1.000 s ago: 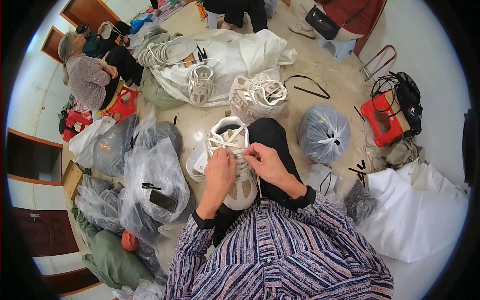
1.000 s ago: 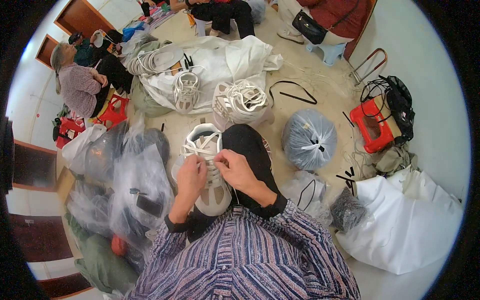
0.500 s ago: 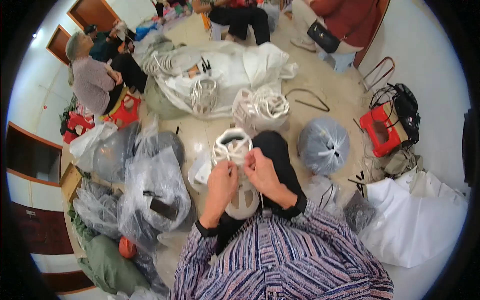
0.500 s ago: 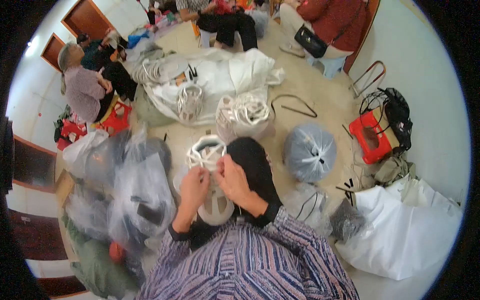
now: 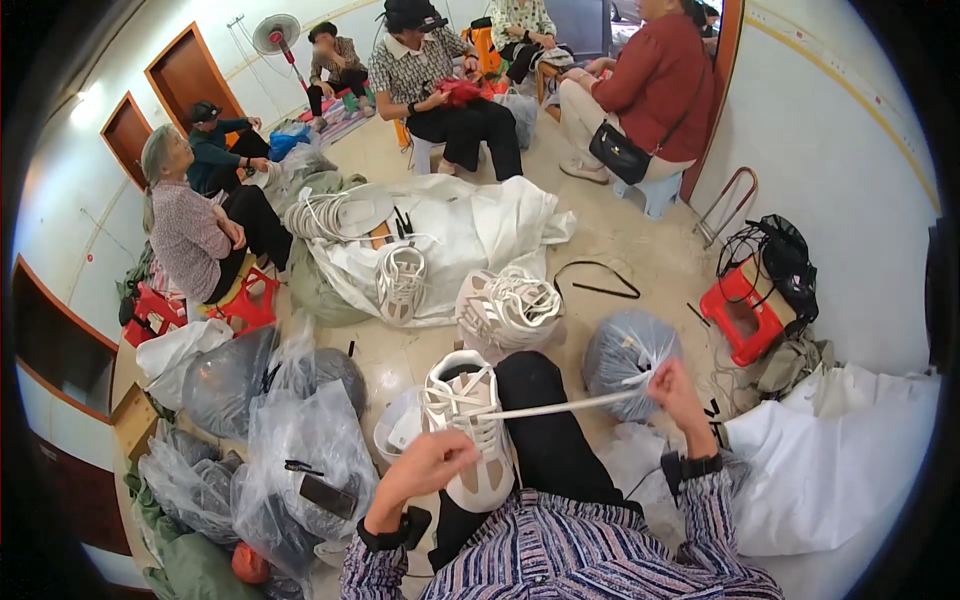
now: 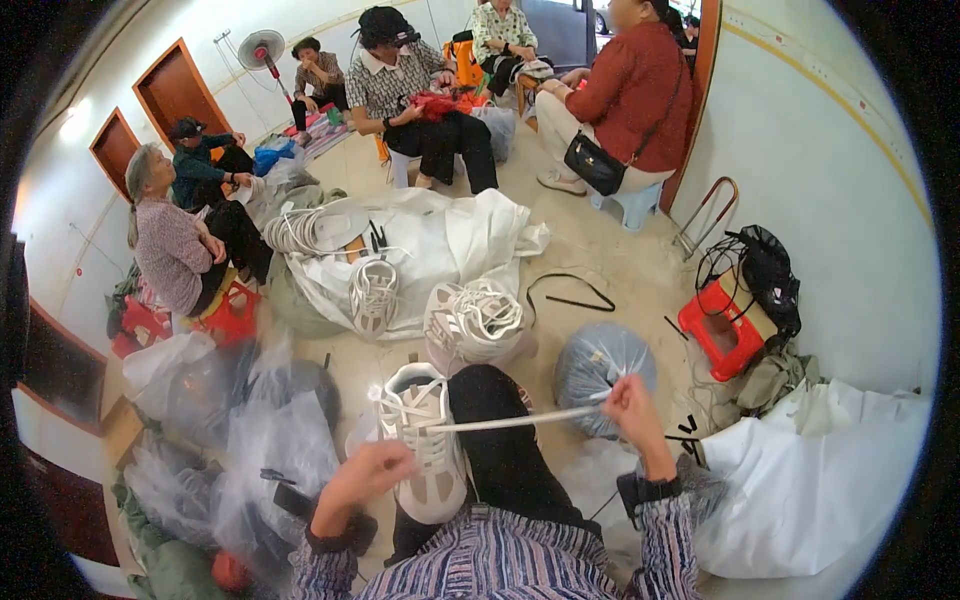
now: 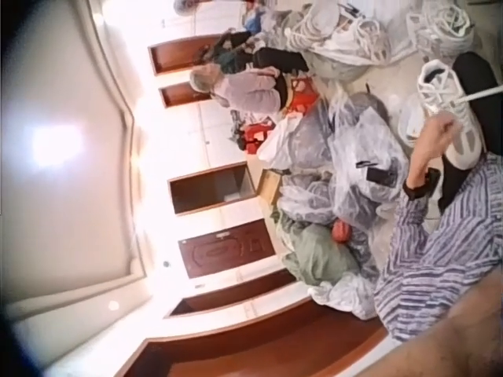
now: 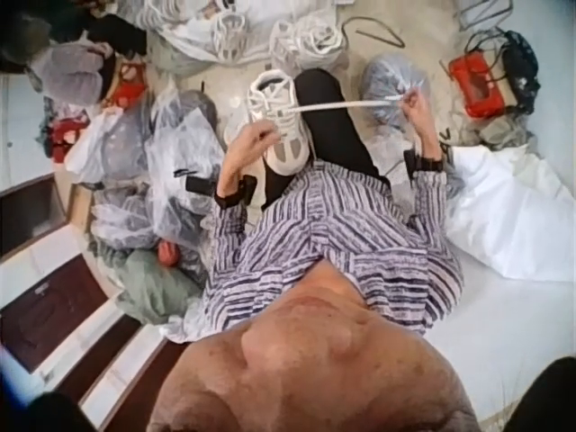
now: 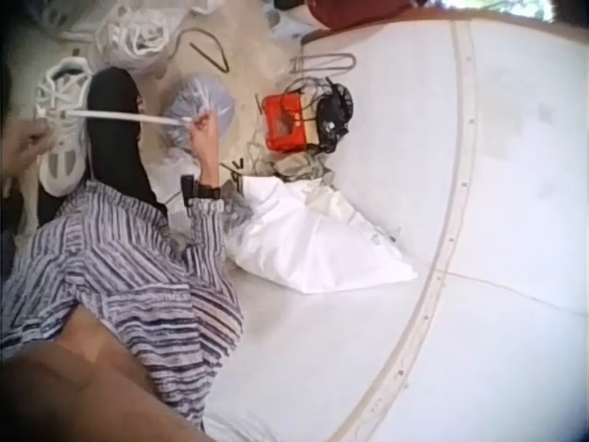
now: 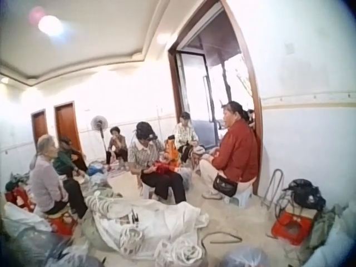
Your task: Lacing a shoe and then sorting through various shoe components kept in plastic bags on the floor.
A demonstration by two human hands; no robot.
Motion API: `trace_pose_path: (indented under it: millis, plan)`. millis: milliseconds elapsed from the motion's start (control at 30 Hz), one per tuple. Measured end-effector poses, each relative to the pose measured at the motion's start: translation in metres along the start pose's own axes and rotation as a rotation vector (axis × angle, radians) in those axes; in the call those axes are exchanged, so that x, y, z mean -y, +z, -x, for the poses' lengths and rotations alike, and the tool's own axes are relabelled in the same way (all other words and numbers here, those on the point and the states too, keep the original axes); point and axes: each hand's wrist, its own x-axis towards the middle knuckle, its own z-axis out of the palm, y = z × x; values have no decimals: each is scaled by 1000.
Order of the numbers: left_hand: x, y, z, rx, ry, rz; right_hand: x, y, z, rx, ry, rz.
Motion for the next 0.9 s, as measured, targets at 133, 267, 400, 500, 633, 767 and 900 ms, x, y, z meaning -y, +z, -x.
trace_pose_path:
  millis: [133,267,400,500,633,767,900]
  plan:
    - [-18,-5,7,144,493,338,-33,30,24,187,-19,314]
    - [-4,-4,12,12,370,292,-28,59,12,243,-226,841]
    - [1,-16,30,-177,287,223,63,105,2,87,-303,600]
    - [0,-17,29,-202,239,272,68,143,-11,378,-101,343]
    - [0,-12,33,-237,256,231,75,184,-18,726,164,503]
    - [0,-15,37,-200,284,185,76,175,-6,748,197,449]
    - [6,-9,37,-221,132,225,73,143,3,614,215,372]
